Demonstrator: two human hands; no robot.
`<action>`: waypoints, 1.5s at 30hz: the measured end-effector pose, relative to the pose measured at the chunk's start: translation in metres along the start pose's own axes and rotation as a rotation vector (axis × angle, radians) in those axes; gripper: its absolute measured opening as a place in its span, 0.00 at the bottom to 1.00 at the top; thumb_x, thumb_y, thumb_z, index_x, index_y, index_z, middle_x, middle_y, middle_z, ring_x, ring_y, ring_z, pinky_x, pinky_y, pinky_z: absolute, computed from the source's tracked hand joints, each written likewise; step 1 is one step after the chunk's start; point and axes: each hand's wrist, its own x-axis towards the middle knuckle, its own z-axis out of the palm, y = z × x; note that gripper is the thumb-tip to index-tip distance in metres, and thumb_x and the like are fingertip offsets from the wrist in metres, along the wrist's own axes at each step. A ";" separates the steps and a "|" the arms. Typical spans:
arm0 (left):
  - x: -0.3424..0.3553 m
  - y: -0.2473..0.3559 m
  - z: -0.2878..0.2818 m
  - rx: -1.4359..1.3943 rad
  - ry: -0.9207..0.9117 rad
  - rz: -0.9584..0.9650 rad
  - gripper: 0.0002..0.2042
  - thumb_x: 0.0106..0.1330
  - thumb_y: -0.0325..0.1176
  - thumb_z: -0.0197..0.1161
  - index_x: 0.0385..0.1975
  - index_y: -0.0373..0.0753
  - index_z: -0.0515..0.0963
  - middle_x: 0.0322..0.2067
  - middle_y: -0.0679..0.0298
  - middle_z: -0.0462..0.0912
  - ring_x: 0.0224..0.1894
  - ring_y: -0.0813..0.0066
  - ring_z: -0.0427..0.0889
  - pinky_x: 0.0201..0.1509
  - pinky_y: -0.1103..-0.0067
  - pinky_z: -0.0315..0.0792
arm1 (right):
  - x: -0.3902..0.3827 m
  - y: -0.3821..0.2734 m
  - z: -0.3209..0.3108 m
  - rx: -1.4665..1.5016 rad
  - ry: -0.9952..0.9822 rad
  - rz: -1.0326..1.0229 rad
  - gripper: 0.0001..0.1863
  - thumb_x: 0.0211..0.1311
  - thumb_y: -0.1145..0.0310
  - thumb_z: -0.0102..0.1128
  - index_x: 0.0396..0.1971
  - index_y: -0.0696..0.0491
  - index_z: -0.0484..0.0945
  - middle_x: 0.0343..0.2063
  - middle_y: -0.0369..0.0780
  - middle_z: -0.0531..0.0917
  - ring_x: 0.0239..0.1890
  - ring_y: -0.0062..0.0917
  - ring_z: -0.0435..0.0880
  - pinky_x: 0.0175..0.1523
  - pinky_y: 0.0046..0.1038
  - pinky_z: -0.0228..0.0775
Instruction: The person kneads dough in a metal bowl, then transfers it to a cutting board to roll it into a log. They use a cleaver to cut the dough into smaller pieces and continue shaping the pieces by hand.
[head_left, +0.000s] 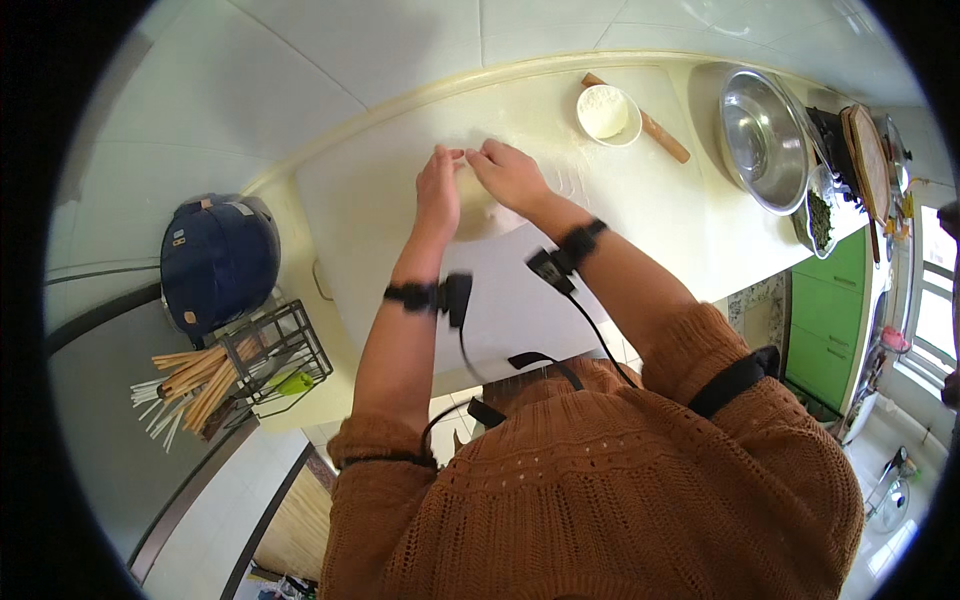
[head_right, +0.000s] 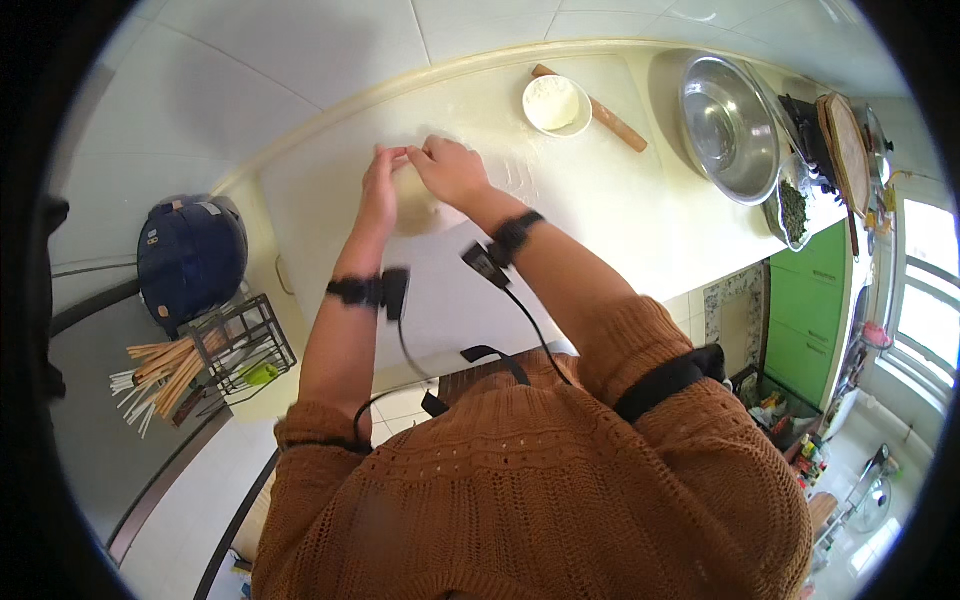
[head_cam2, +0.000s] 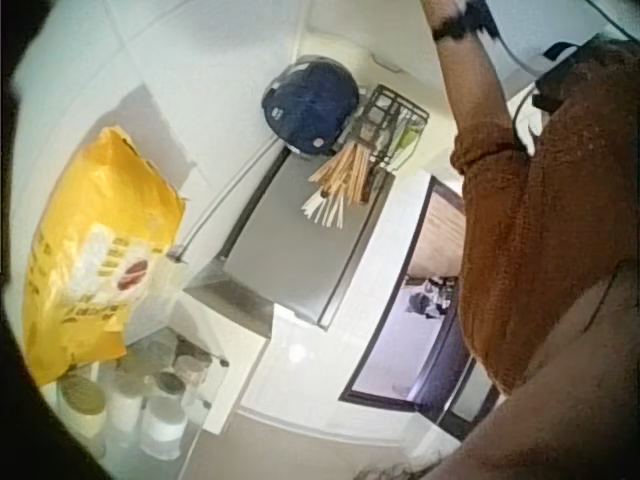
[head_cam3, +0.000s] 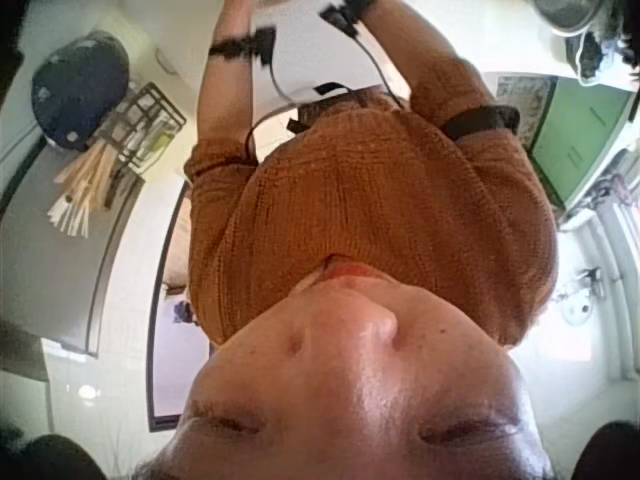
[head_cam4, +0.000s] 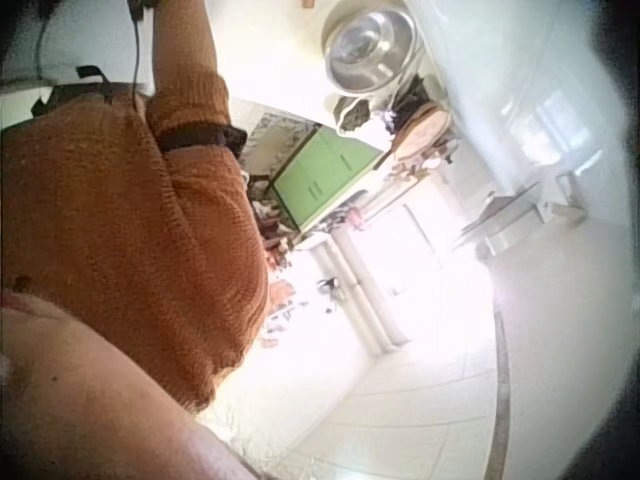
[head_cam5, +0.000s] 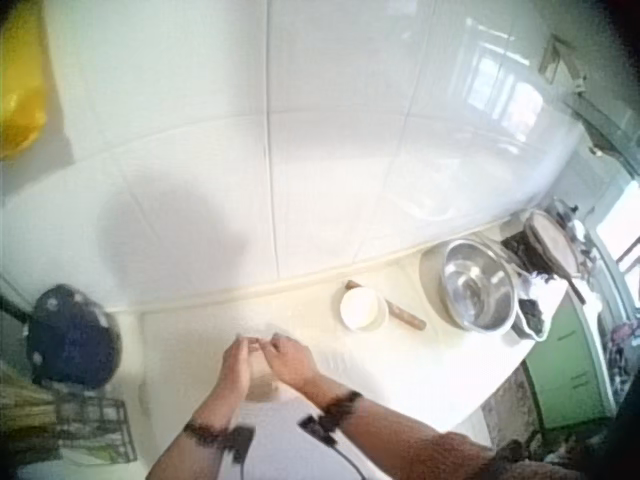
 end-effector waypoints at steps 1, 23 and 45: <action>-0.031 0.000 -0.008 -0.028 -0.002 0.124 0.29 0.87 0.56 0.39 0.58 0.38 0.81 0.36 0.64 0.81 0.42 0.74 0.79 0.54 0.72 0.76 | -0.023 0.003 -0.010 0.092 0.026 -0.136 0.25 0.74 0.47 0.53 0.33 0.56 0.84 0.35 0.52 0.87 0.44 0.53 0.84 0.52 0.50 0.75; -0.027 -0.038 0.020 1.008 0.426 0.429 0.15 0.79 0.47 0.55 0.53 0.51 0.85 0.52 0.72 0.89 0.59 0.60 0.83 0.74 0.47 0.60 | -0.003 0.015 0.031 -0.301 0.369 -0.402 0.11 0.62 0.58 0.62 0.36 0.48 0.86 0.37 0.36 0.88 0.47 0.37 0.83 0.57 0.43 0.67; -0.079 -0.010 -0.020 0.077 -0.096 -0.231 0.32 0.73 0.38 0.73 0.73 0.33 0.70 0.61 0.57 0.85 0.60 0.62 0.84 0.67 0.66 0.75 | 0.017 0.009 0.000 -0.140 -0.229 0.081 0.48 0.52 0.36 0.76 0.62 0.61 0.78 0.58 0.60 0.80 0.61 0.51 0.81 0.68 0.41 0.75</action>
